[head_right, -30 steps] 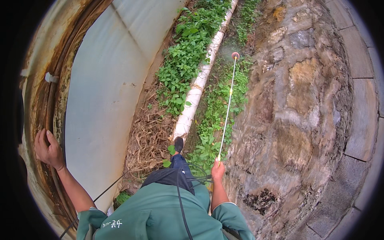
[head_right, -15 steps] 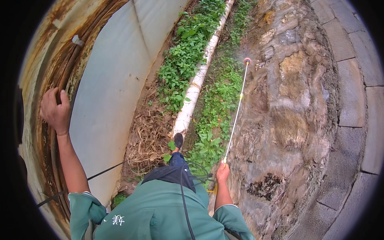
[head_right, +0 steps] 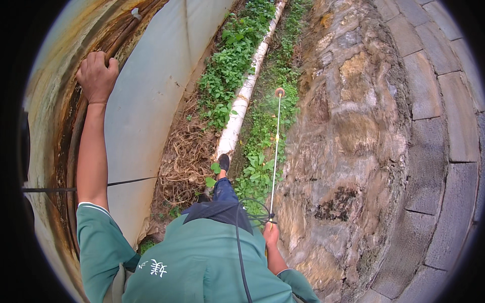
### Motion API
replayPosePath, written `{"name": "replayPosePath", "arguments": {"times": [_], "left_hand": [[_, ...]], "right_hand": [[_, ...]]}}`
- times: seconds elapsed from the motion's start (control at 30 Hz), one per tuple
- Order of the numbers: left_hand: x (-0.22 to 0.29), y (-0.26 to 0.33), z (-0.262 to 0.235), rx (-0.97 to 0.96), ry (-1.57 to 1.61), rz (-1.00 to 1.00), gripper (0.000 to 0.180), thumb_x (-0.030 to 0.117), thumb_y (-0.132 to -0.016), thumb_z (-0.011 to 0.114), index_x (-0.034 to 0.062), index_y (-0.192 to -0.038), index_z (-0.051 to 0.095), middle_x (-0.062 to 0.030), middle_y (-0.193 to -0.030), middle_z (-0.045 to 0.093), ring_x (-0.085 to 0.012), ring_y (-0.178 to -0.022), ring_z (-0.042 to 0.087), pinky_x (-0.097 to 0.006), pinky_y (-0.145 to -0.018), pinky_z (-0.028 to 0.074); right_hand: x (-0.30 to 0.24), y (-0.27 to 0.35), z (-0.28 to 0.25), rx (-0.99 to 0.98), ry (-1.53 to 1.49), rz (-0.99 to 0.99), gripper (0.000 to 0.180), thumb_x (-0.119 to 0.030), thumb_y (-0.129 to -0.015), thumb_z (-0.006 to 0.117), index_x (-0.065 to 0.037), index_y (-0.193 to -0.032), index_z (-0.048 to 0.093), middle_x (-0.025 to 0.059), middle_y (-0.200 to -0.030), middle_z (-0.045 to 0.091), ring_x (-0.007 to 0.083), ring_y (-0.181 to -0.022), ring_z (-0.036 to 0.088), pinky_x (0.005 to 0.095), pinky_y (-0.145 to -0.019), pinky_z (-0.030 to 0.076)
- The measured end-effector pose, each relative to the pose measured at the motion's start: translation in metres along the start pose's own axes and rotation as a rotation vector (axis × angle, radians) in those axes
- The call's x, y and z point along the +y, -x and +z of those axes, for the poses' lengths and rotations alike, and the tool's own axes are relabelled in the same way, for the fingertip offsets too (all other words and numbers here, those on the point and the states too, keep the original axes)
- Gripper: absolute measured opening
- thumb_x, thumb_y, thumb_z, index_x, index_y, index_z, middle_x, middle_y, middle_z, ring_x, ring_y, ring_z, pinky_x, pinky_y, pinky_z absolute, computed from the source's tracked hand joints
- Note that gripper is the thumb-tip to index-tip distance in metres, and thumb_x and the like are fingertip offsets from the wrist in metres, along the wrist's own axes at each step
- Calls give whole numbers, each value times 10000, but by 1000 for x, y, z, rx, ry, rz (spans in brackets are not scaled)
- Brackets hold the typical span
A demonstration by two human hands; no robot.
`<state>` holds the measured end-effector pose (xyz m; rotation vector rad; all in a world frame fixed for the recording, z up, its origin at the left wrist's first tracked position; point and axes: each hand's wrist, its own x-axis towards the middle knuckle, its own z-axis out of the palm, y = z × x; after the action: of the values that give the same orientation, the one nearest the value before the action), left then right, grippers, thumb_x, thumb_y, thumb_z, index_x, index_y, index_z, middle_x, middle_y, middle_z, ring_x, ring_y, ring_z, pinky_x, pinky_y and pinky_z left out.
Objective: The person walks along a narrow path between a stone wall and a greenhouse, using a handheld sprayer to apply liquid to the plants and ground. They maintain balance by occasionally touching the wall or greenhouse frame while moving forward.
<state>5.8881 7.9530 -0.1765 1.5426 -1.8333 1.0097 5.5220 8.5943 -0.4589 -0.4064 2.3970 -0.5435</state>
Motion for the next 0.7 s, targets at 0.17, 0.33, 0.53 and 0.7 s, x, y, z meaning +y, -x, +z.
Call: {"name": "replayPosePath", "arguments": {"times": [0.17,0.33,0.53,0.7], "left_hand": [[-2,1,2,-16,30,17,156,262,-760,576,126,-829,608,-16,-873,582,-219,-879,571,-398,-764,419],[-4,3,4,24,45,24,172,255,-751,571,123,-849,618,-21,-888,585,-221,-894,571,-401,-786,421],[-4,4,5,-15,51,21,208,276,-777,568,112,-893,621,-26,-905,586,-227,-910,568,-406,-793,424],[-2,3,3,-34,21,30,193,270,-760,574,117,-867,622,-28,-887,589,-228,-889,573,-407,-784,423]], "right_hand": [[14,10,1,4,6,-36,370,-323,-969,523,19,-849,599,146,-680,602,243,-658,591,395,-627,452],[36,72,-16,-21,93,87,461,-396,-961,553,42,-831,612,169,-691,591,280,-705,615,422,-687,471],[6,28,-24,-11,-226,194,472,-460,-986,504,-37,-776,507,65,-524,493,180,-408,501,340,-391,413],[-16,-23,-19,46,-311,34,482,-465,-1010,444,-67,-739,453,40,-492,463,160,-347,457,316,-323,377]]}}
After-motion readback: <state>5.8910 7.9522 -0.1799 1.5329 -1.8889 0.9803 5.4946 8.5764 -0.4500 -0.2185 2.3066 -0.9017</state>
